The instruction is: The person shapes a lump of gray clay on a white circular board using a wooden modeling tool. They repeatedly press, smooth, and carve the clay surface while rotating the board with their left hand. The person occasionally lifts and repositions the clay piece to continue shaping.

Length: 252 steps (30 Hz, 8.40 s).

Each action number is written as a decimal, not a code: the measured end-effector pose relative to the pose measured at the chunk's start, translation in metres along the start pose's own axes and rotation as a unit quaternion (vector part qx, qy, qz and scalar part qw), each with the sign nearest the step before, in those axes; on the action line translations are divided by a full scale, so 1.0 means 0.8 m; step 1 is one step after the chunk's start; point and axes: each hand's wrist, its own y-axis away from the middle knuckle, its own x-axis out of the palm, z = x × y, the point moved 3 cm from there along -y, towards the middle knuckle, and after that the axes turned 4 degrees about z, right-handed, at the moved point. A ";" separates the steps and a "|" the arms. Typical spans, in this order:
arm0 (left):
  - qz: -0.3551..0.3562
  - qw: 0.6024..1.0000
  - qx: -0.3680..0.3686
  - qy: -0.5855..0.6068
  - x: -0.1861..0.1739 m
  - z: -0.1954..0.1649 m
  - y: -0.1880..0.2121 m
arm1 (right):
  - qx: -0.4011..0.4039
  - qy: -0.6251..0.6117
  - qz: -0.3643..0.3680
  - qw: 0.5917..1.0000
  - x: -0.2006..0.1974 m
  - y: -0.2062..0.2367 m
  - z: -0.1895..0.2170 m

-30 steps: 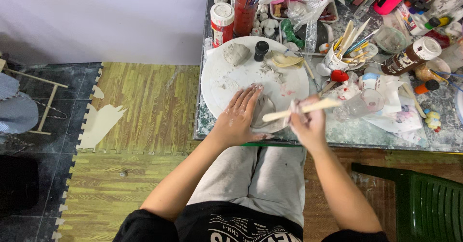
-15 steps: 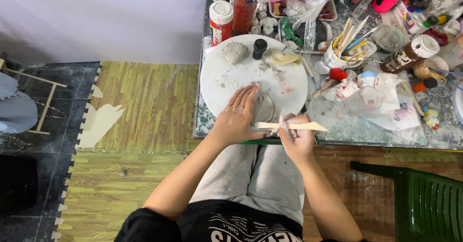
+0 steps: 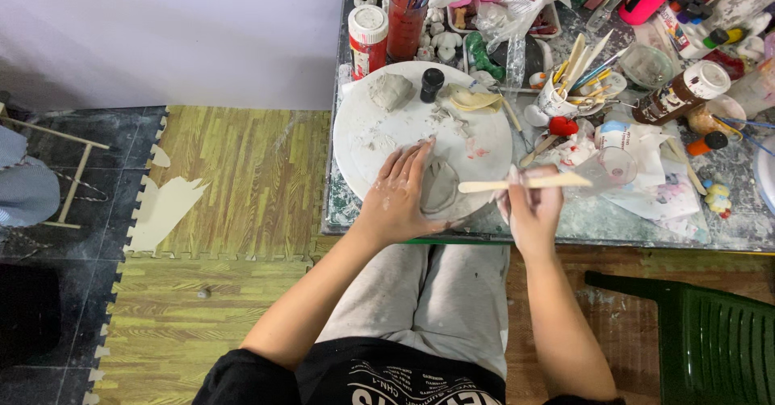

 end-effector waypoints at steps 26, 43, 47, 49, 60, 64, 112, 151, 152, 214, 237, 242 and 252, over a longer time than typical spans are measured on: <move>-0.007 1.000 0.010 -0.022 0.004 0.010 0.000 | 0.057 0.093 0.327 0.939 0.051 -0.096 0.005; -0.016 0.999 0.033 -0.005 -0.011 0.014 0.005 | 0.031 0.126 0.479 0.868 0.081 -0.126 0.031; -0.005 0.999 0.035 -0.012 -0.011 0.016 0.008 | 0.123 0.146 0.459 0.868 0.080 -0.136 0.031; -0.006 0.999 0.034 -0.015 -0.010 0.017 0.007 | 0.180 0.118 0.420 0.882 0.077 -0.138 0.029; -0.005 1.000 0.013 -0.020 -0.007 0.019 0.009 | 0.092 0.129 0.440 0.884 0.080 -0.130 0.036; 0.013 0.999 0.015 -0.027 -0.017 0.025 0.005 | 0.089 0.104 0.461 0.877 0.079 -0.125 0.032; -0.014 1.000 -0.007 -0.006 -0.023 0.016 0.007 | 0.083 0.088 0.246 0.962 0.060 -0.061 0.010; -0.004 0.999 -0.008 0.040 -0.025 0.026 0.011 | 0.059 0.060 0.257 0.963 0.057 -0.074 0.018; -0.001 0.999 -0.007 0.039 -0.025 0.027 0.011 | 0.056 0.035 0.249 0.966 0.058 -0.076 0.020; -0.147 0.982 -0.104 0.057 -0.016 0.007 0.083 | -0.162 0.286 0.090 0.940 0.115 0.018 0.069; -0.182 0.982 -0.035 0.031 0.007 -0.005 0.107 | -0.208 0.331 0.225 0.892 0.123 0.019 0.094; -0.125 0.988 -0.084 0.039 0.006 -0.008 0.107 | -0.221 0.334 0.193 0.896 0.107 0.019 0.087; -0.166 0.984 -0.046 0.036 0.018 -0.022 0.107 | -0.236 0.296 0.187 0.907 0.090 0.020 0.070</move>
